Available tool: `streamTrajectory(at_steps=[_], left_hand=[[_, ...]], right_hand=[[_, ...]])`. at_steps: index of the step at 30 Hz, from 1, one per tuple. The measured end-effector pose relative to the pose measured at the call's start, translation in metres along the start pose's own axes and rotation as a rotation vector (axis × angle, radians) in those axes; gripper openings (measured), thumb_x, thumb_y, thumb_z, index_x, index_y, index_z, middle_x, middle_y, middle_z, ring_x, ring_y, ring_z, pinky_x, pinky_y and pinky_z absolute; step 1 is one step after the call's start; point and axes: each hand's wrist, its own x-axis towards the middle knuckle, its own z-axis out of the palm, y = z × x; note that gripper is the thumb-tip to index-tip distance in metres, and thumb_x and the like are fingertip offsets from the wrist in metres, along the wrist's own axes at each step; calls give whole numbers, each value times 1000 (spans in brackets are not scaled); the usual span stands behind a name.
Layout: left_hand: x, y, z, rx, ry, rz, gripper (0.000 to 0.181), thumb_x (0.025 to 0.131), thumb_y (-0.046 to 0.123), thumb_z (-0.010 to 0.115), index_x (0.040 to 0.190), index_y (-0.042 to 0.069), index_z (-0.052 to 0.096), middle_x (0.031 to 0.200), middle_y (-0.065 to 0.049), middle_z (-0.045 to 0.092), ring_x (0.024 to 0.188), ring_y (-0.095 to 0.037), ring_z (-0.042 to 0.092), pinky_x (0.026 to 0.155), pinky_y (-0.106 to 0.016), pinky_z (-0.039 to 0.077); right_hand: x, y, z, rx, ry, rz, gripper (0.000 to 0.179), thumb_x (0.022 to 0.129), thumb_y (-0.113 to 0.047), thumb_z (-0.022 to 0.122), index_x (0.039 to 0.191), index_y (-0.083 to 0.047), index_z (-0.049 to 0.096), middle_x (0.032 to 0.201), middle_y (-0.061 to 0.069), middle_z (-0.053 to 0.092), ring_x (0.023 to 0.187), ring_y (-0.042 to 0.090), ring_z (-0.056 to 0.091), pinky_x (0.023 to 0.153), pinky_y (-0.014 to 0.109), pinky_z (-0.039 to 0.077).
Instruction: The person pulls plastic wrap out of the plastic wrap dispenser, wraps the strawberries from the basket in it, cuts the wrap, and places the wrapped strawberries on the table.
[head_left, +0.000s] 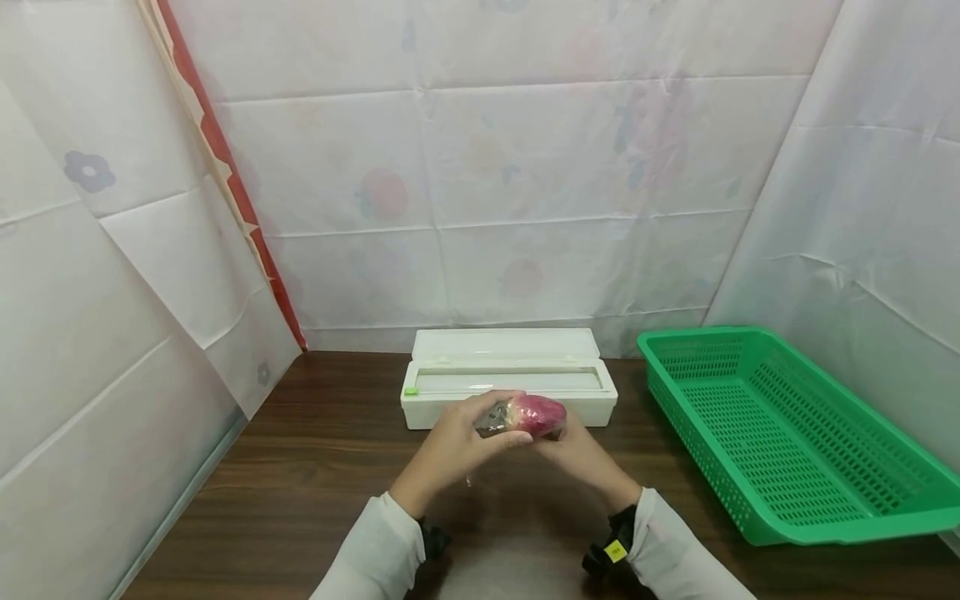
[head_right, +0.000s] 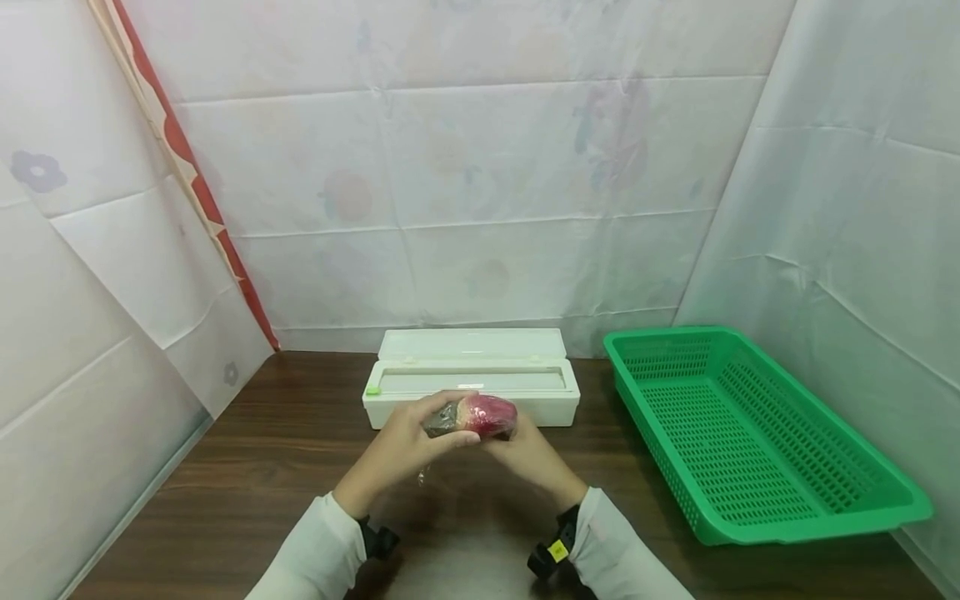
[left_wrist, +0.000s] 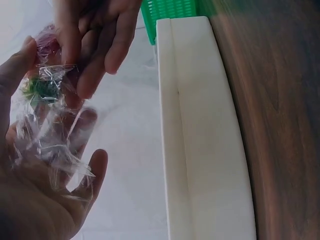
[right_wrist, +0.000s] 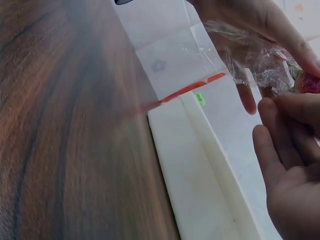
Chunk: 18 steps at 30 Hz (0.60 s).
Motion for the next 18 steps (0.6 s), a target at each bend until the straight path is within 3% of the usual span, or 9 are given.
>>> streamTrajectory(at_steps=[6,11,14,18], left_hand=[[0,0,-2,-34,-39,-4,54,75,50,71,124,37,56,111,10,65,82,-5,57,68,-28,54],[1,0,-6,-9,-27,-13,56,74,52,71,126,37,56,114,12,64,85,-3,56,69,-30,54],[1,-2,-8,41,-9,-25,56,73,55,70,125,36,57,116,12,63,92,-2,55,74,-32,54],[0,-3,-10,74,11,-68,57,72,59,69,123,38,58,110,10,66,86,-3,56,70,-30,54]], right_hand=[[-3,1,2,25,-74,15,37,91,-10,60,125,0,48,113,17,60,102,20,56,86,29,49],[-1,-4,4,8,-122,41,33,94,-15,55,124,-3,48,109,13,62,97,18,58,83,35,52],[1,-6,-2,-7,-125,52,39,93,-14,57,129,-6,46,116,11,60,100,19,57,85,36,52],[0,-13,-20,-40,-84,74,41,92,-13,57,132,-15,46,121,9,59,103,18,56,85,37,51]])
